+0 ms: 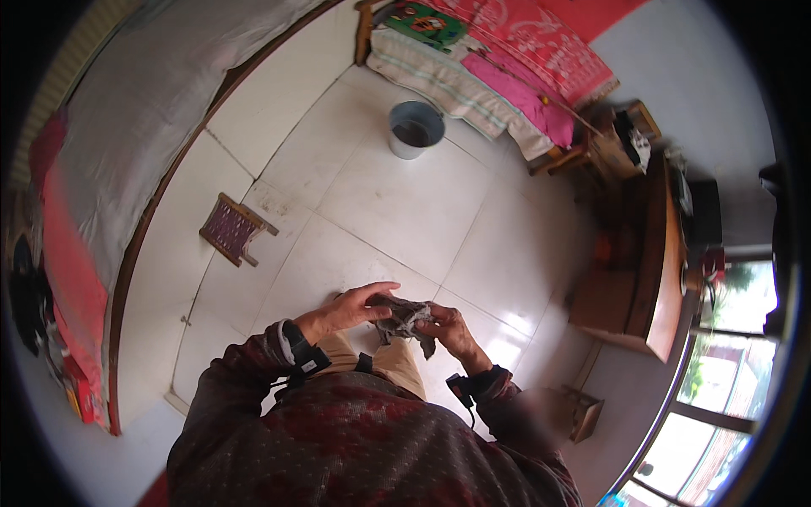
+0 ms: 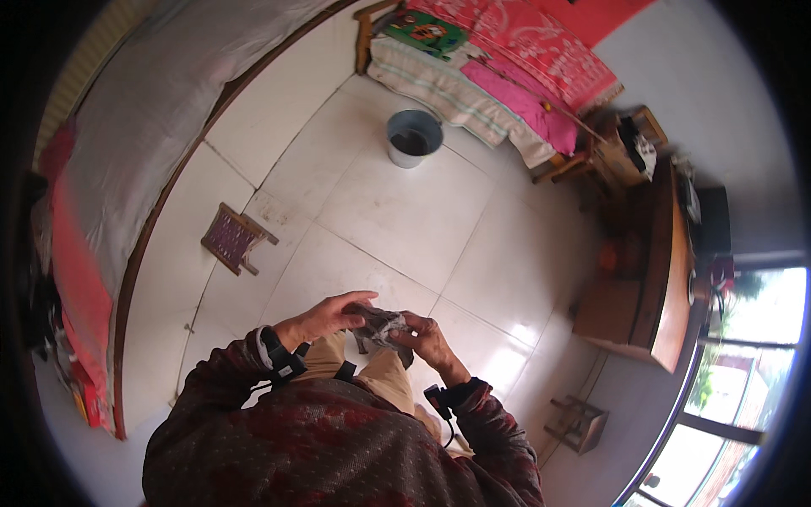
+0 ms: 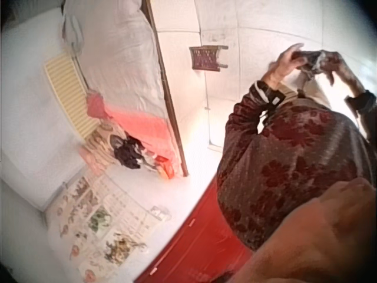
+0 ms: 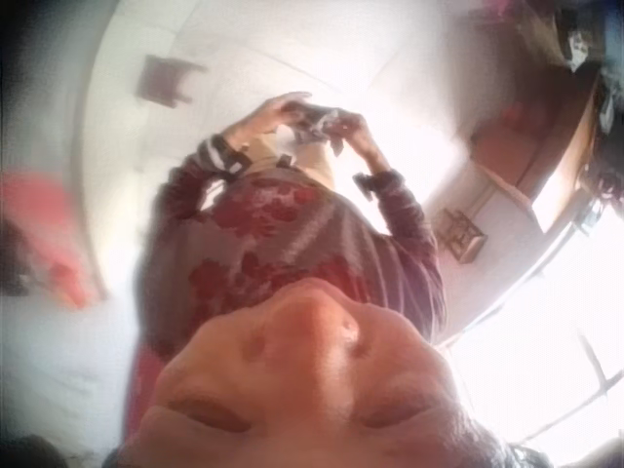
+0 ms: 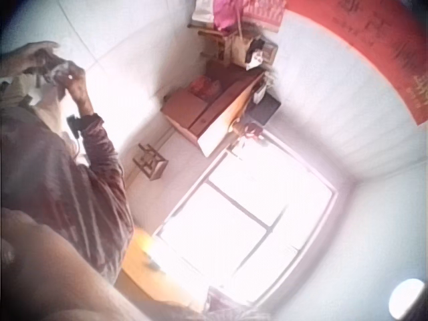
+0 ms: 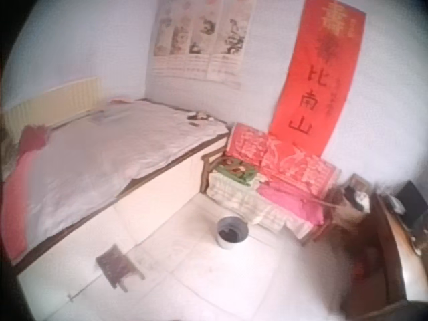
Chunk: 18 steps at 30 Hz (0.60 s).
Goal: The person wrings a cloth in a bucket of water, then wipes the tiled floor with the cloth. They move a small stool and a dark cloth on the floor, then continue wiping different areas of the floor.
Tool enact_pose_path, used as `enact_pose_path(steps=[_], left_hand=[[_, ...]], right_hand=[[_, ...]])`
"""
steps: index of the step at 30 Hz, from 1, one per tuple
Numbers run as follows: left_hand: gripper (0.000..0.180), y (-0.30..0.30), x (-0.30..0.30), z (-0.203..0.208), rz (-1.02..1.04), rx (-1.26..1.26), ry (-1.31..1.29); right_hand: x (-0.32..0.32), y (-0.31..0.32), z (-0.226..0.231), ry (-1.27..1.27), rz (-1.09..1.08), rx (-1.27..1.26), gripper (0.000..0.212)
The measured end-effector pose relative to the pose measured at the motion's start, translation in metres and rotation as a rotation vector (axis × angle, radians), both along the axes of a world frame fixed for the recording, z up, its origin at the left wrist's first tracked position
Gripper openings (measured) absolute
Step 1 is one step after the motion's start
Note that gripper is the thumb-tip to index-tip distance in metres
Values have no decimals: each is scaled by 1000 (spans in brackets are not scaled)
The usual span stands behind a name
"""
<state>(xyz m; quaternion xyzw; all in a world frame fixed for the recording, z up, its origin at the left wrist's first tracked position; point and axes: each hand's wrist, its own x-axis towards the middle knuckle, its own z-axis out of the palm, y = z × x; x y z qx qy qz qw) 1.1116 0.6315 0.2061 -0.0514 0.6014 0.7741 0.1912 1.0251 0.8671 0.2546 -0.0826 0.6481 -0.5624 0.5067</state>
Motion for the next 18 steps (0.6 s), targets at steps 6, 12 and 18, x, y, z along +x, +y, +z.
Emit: enact_pose_path(steps=[6, 12, 18], left_hand=[[52, 28, -52, 12, -327, -136, 166], [47, 62, -75, 18, -447, -21, 15], [44, 109, -113, 10, -659, -391, 118]], right_hand=[[5, 45, -6, -151, -320, -111, 23], [2, 109, -9, 7, -377, -342, 17], [6, 188, -23, -228, -556, -544, 20]])
